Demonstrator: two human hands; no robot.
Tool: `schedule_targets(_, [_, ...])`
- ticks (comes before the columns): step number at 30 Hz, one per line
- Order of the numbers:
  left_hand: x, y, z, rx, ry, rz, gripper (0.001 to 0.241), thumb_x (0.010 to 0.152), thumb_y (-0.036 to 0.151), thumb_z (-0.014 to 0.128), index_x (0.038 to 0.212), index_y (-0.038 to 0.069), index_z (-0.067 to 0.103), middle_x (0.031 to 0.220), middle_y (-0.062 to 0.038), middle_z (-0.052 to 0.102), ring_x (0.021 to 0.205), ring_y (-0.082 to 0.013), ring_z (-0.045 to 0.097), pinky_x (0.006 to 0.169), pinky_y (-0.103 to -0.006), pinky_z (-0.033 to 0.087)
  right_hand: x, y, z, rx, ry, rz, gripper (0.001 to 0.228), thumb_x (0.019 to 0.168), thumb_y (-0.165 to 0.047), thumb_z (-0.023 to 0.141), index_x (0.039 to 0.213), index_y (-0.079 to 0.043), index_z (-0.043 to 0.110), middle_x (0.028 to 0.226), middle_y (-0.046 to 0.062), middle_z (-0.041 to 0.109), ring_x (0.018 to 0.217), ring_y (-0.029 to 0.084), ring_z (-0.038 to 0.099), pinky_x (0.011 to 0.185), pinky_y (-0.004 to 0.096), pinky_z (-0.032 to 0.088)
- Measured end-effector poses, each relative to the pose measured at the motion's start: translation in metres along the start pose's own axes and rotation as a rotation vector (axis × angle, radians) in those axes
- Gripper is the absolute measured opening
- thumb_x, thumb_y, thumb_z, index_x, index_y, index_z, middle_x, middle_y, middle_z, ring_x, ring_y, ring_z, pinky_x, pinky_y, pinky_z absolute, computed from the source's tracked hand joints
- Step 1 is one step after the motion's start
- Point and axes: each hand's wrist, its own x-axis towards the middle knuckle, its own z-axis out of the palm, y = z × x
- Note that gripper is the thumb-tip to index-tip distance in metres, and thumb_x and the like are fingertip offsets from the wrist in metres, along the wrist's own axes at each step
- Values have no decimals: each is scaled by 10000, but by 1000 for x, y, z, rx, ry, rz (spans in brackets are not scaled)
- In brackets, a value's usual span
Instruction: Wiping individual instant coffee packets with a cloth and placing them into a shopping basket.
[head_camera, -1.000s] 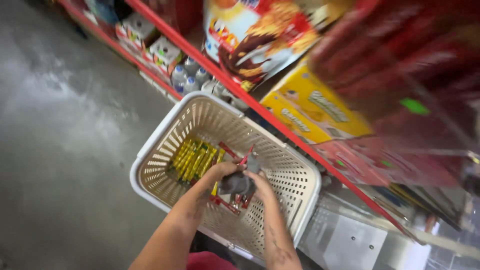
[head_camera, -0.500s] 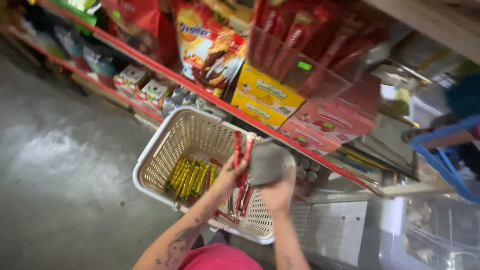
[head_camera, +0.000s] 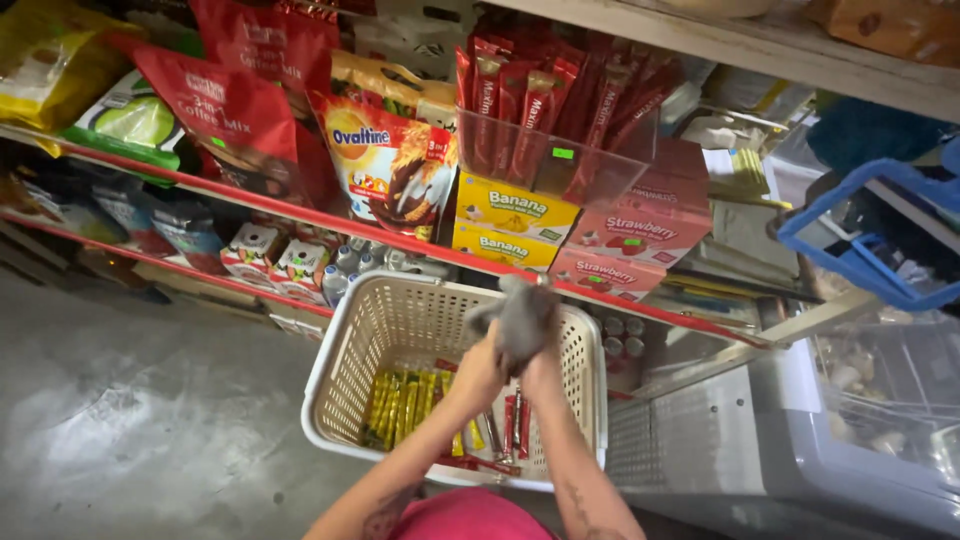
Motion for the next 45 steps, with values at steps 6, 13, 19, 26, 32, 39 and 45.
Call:
schedule_targets(6, [28, -55, 17, 332, -68, 112, 288, 881, 440, 600, 852, 157, 561, 648, -73, 705, 688, -347, 752, 689, -532, 610, 15, 45, -12, -236, -145, -206, 397, 1046, -222, 498, 1422, -110, 554, 1344, 126, 627, 1193, 216, 596, 1041, 419, 479])
schedule_targets(13, [-15, 24, -34, 136, -170, 94, 374, 1040, 550, 376, 1166, 205, 443, 981, -244, 715, 965, -512, 682, 864, -633, 523, 57, 52, -29, -112, -160, -485, 369, 1018, -132, 449, 1360, -46, 556, 1216, 115, 656, 1133, 176, 614, 988, 345, 494])
schedule_targets(19, [-35, 66, -60, -196, -24, 11, 522, 1005, 258, 466, 1462, 4, 464, 1244, -389, 610, 1192, -549, 577, 1033, -650, 432, -30, 14, 15, -588, -105, -258, 512, 1008, -336, 555, 1501, -239, 457, 1442, 46, 599, 1362, 236, 523, 1126, 428, 433])
schedule_targets(26, [-22, 53, -43, -516, -143, 53, 245, 1054, 372, 503, 1214, 205, 585, 680, -102, 689, 467, -247, 709, 490, -352, 614, 63, -38, 6, -862, -333, -630, 289, 937, -239, 548, 1208, -140, 526, 1126, 90, 618, 1026, 266, 539, 890, 430, 447])
schedule_targets(32, [21, 23, -13, -568, 5, 65, 236, 1071, 318, 492, 1204, 126, 526, 513, -109, 643, 404, -261, 651, 415, -356, 522, 92, -12, -44, -1108, -571, -948, 135, 876, -156, 542, 957, -56, 585, 856, 127, 635, 738, 292, 555, 687, 431, 460])
schedule_targets(39, [35, -14, 61, 743, 312, 407, 468, 884, 102, 532, 1340, 24, 604, 944, -87, 704, 733, -243, 760, 558, -360, 601, 97, 34, -72, -108, -225, -153, 246, 1019, -205, 507, 1156, -58, 649, 1096, 66, 684, 912, 165, 605, 866, 308, 483])
schedule_targets(45, [17, 51, -5, -330, -170, 101, 765, 1041, 607, 429, 1458, -34, 436, 1013, -334, 695, 933, -492, 714, 801, -604, 543, 100, 42, -78, -450, -111, -305, 436, 993, -251, 572, 1402, -105, 530, 1343, 162, 613, 1247, 278, 576, 1035, 367, 420])
